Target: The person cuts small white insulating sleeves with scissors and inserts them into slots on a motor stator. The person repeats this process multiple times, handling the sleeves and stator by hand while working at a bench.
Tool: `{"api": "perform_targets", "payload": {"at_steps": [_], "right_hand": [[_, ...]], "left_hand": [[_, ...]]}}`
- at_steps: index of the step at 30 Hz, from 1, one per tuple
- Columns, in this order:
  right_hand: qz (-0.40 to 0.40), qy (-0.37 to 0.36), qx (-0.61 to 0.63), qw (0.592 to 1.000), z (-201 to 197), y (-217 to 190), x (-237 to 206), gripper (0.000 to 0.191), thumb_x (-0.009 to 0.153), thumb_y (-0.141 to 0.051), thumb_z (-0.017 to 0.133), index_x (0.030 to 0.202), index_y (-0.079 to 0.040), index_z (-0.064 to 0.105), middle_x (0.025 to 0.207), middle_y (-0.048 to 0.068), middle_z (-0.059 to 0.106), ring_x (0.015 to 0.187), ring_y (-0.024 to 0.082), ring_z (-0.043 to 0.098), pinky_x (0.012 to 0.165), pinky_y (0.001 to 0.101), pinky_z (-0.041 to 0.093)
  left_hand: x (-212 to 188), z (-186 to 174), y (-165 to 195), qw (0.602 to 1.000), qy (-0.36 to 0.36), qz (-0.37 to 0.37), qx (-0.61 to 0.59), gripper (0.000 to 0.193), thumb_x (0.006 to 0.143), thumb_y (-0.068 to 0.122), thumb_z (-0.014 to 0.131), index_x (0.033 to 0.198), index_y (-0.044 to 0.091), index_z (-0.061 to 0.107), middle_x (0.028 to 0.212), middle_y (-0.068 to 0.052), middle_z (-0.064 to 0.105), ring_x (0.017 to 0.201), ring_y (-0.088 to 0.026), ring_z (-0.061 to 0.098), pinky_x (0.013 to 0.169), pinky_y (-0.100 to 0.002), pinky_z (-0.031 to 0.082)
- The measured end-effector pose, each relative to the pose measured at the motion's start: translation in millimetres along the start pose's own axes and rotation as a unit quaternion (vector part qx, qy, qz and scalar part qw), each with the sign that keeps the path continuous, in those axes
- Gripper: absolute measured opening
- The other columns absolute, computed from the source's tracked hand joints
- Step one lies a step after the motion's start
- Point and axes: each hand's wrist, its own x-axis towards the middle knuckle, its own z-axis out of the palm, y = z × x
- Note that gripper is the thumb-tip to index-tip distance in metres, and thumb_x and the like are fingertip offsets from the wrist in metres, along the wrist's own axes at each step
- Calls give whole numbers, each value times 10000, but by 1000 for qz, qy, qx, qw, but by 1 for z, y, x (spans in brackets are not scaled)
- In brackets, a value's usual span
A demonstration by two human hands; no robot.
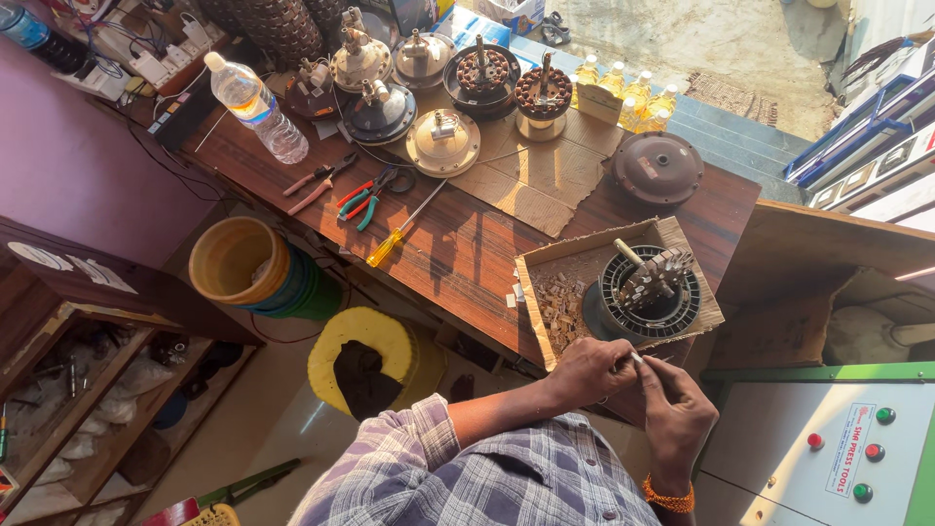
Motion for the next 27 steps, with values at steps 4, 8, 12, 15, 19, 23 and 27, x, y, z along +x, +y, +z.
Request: {"api": "perform_targets", "payload": {"at_steps": [4,8,12,15,19,23,27], "right_hand": [[109,5,136,985,-4,-3,-10,174,941,-21,724,1105,37,740,974,102,748,827,120,699,765,252,571],[166,-35,279,945,-21,6,-13,175,949,-24,682,1096,67,703,918,126,723,777,160,705,722,312,628],[254,-66,421,869,-25,25,1,229,993,-59,661,1189,57,681,958,109,722,819,151,698,732,277,609],[267,-100,488,825,-22,29,8,294,1005,-60,661,1275,54,662,975,105,717,835,148,704,731,262,594],[263,-111,469,836,-23,21,8,351,985,-47,639,1330,14,628,993,87,714,829,144,705,731,284,576],[157,-128,380,902,-25,-5,-2,343,997,-164,607,1277,34,628,998,94,724,877,154,714,785,323,599],[-7,-38,170,985,-24,-24,-8,289,991,-104,668,1255,13,665,1081,95,727,972,120,699,870,254,561]], "left_hand": [[1,-4,0,1000,13,-10,-25,149,987,194,655,1049,65,699,810,-125,728,762,-284,749,698,-398,581],[4,-31,9,998,42,-29,-47,160,976,151,661,1127,143,716,890,-51,770,784,-222,772,679,-363,599],[2,-53,29,994,28,109,-15,313,949,116,707,1243,223,690,1184,24,738,963,-182,746,771,-328,609],[11,-64,35,949,12,310,52,423,867,139,754,1263,265,680,1335,54,669,1097,-198,654,918,-321,601],[21,-69,39,930,4,359,77,368,824,142,795,1172,236,720,1220,51,714,1022,-179,623,872,-315,571],[17,-61,50,977,20,210,-21,220,864,105,806,1069,155,743,995,3,707,866,-166,689,752,-312,576],[14,-50,59,978,48,110,-170,214,798,17,779,993,54,698,876,-60,688,777,-169,690,674,-301,548]]}}
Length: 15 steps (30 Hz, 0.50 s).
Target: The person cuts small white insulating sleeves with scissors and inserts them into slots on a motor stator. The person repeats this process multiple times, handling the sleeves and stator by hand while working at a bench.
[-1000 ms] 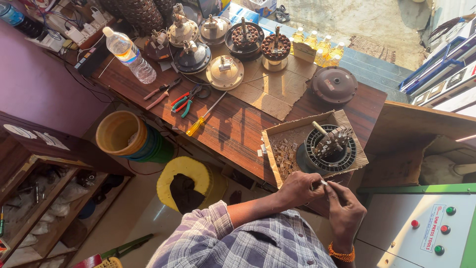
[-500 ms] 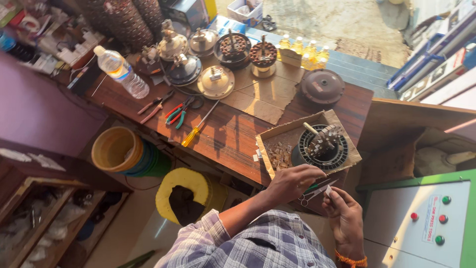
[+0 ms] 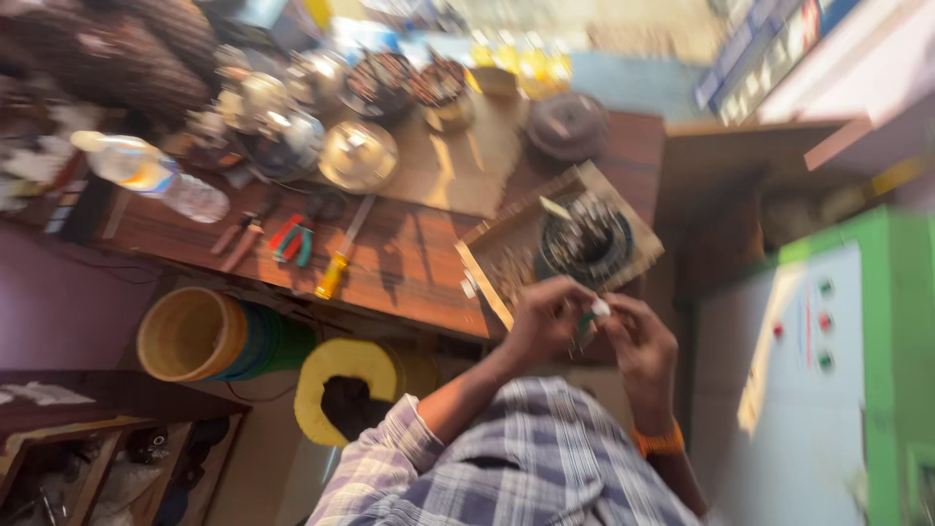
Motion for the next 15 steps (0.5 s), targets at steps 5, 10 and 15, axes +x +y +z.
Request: {"api": "perform_targets", "payload": {"at_steps": [5,10,15], "right_hand": [[-75,23,-152,985,-9,8,-5,189,1014,10,699,1198,10,658,1065,98,726,946,93,690,798,240,575],[-29,-27,-12,999,-12,23,-20,91,1072,55,681,1139,27,626,1007,98,718,956,141,747,844,279,661],[-156,-74,-53,984,-23,21,-18,86,1087,68,689,1076,4,632,1064,136,712,939,173,746,803,287,645]], "left_hand": [[-4,5,-9,989,-51,-72,-117,138,893,-109,672,968,5,694,945,-65,726,860,-107,687,723,-263,542],[-21,-1,-9,964,-108,-197,-144,87,983,-24,667,1059,10,692,918,-39,731,733,-64,707,608,-212,571],[-24,-4,3,987,-103,-73,-104,105,1007,49,740,1109,28,728,1001,-44,707,874,-88,729,680,-224,590]]}}
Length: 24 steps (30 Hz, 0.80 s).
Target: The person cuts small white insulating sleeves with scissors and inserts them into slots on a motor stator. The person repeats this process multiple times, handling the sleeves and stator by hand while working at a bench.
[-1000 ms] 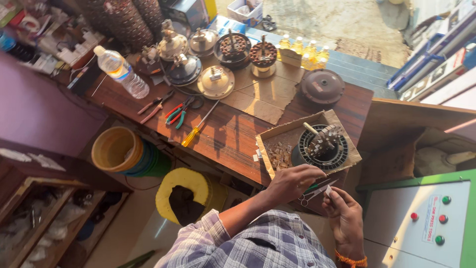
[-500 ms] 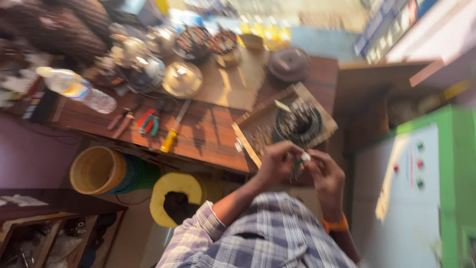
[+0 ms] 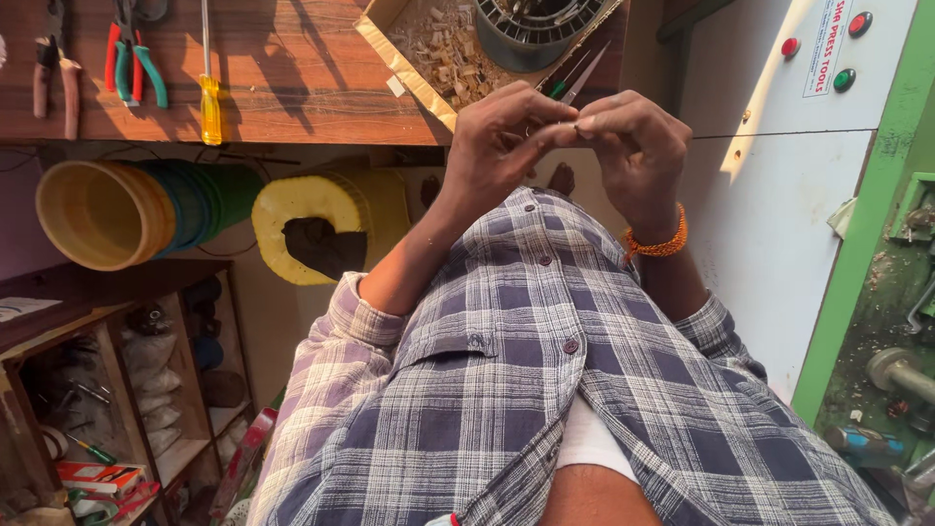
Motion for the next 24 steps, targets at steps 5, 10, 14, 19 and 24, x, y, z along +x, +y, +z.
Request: {"api": "perform_targets", "payload": {"at_steps": [5,10,14,19,24], "right_hand": [[-138,-51,-106,983,-13,2,4,97,1028,65,757,1030,-16,703,1020,174,731,908,218,730,709,285,592],[-125,-22,-62,990,-9,4,5,82,992,31,787,1000,-7,716,983,166,743,874,216,744,697,283,610],[-78,13,-17,997,0,-1,5,95,993,21,801,1004,-2,710,1002,168,741,885,203,748,721,280,642],[70,9,36,997,5,-15,1,140,1027,-4,788,1119,50,697,1047,146,736,949,195,751,820,279,635],[161,43,83,983,13,-24,1,140,1030,-27,752,1112,68,691,1036,129,731,956,198,766,877,321,679]], "left_hand": [[-12,6,8,994,26,-64,-87,117,1020,35,757,1126,-5,733,1003,-59,669,856,-100,693,684,-246,563],[-23,17,13,991,70,-81,-85,85,1023,15,708,1104,-7,706,975,-41,666,821,-83,732,633,-219,631],[-22,24,16,992,106,-45,-57,61,1032,-4,686,1092,1,691,972,-45,661,790,-78,736,630,-212,632],[-21,18,10,983,139,84,88,148,1005,-49,699,1133,25,695,990,-74,679,869,-150,744,678,-242,628],[-23,9,-2,970,121,138,157,245,944,-93,718,1155,32,702,1026,-100,704,909,-197,746,761,-297,632]]}}
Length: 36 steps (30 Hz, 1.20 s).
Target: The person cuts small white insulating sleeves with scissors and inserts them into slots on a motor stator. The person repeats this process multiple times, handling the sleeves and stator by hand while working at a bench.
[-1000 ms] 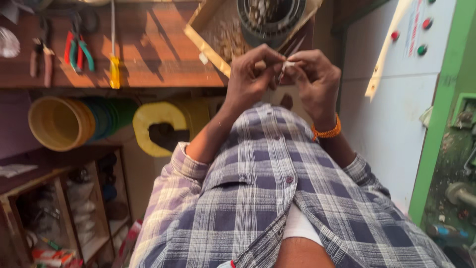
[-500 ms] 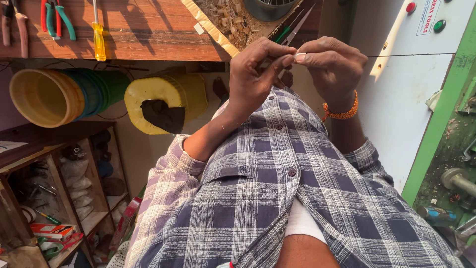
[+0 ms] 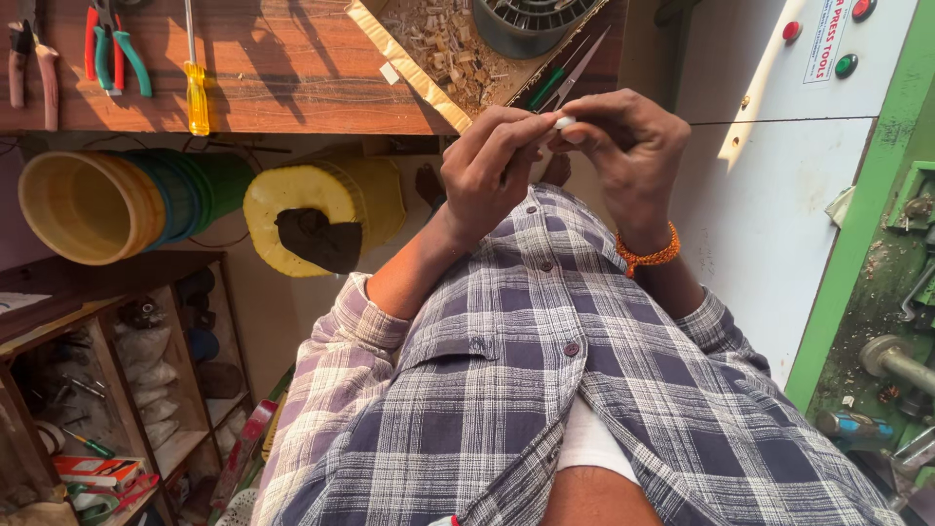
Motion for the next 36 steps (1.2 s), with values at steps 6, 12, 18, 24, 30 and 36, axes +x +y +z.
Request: {"api": "perform_targets", "payload": {"at_steps": [6,12,18,24,30,36], "right_hand": [[9,22,-21,1000,10,-2,-2,138,1040,-39,727,1123,67,694,1044,127,732,963,185,760,881,321,677],[-9,37,-20,999,17,9,0,132,1051,-45,707,1133,59,702,1048,120,728,957,178,758,883,324,680],[3,49,-17,999,22,20,2,114,1060,-30,691,1126,62,690,1022,106,731,942,164,752,885,325,665],[21,56,27,998,25,29,4,108,1069,-34,670,1120,60,671,1027,91,719,957,162,751,901,333,673],[-2,58,-11,998,26,35,7,121,1083,-69,658,1122,46,649,1034,80,712,955,141,733,881,307,657],[-7,75,16,997,25,35,8,132,1106,-113,627,1140,14,619,1074,45,676,953,86,695,870,258,632]], "left_hand": [[1,-1,-6,999,-8,18,26,252,930,-82,716,1152,37,697,1139,-115,721,993,-225,768,827,-310,656],[-2,1,-11,999,-7,-20,28,244,928,-120,676,1130,15,704,1163,-144,737,966,-203,780,801,-297,662],[-2,4,-17,998,4,-3,57,206,941,-86,709,1121,12,686,1160,-139,727,1047,-249,767,860,-317,659],[-4,5,-23,998,-2,-8,68,191,957,-58,719,1126,18,678,1160,-130,731,1018,-236,768,827,-309,653],[-1,9,-22,997,0,-17,76,191,971,-54,707,1140,26,670,1183,-117,723,1012,-238,764,825,-315,649],[13,15,-8,996,14,-69,47,184,960,20,765,1129,53,701,1143,-100,718,1002,-199,753,802,-297,645]]}}
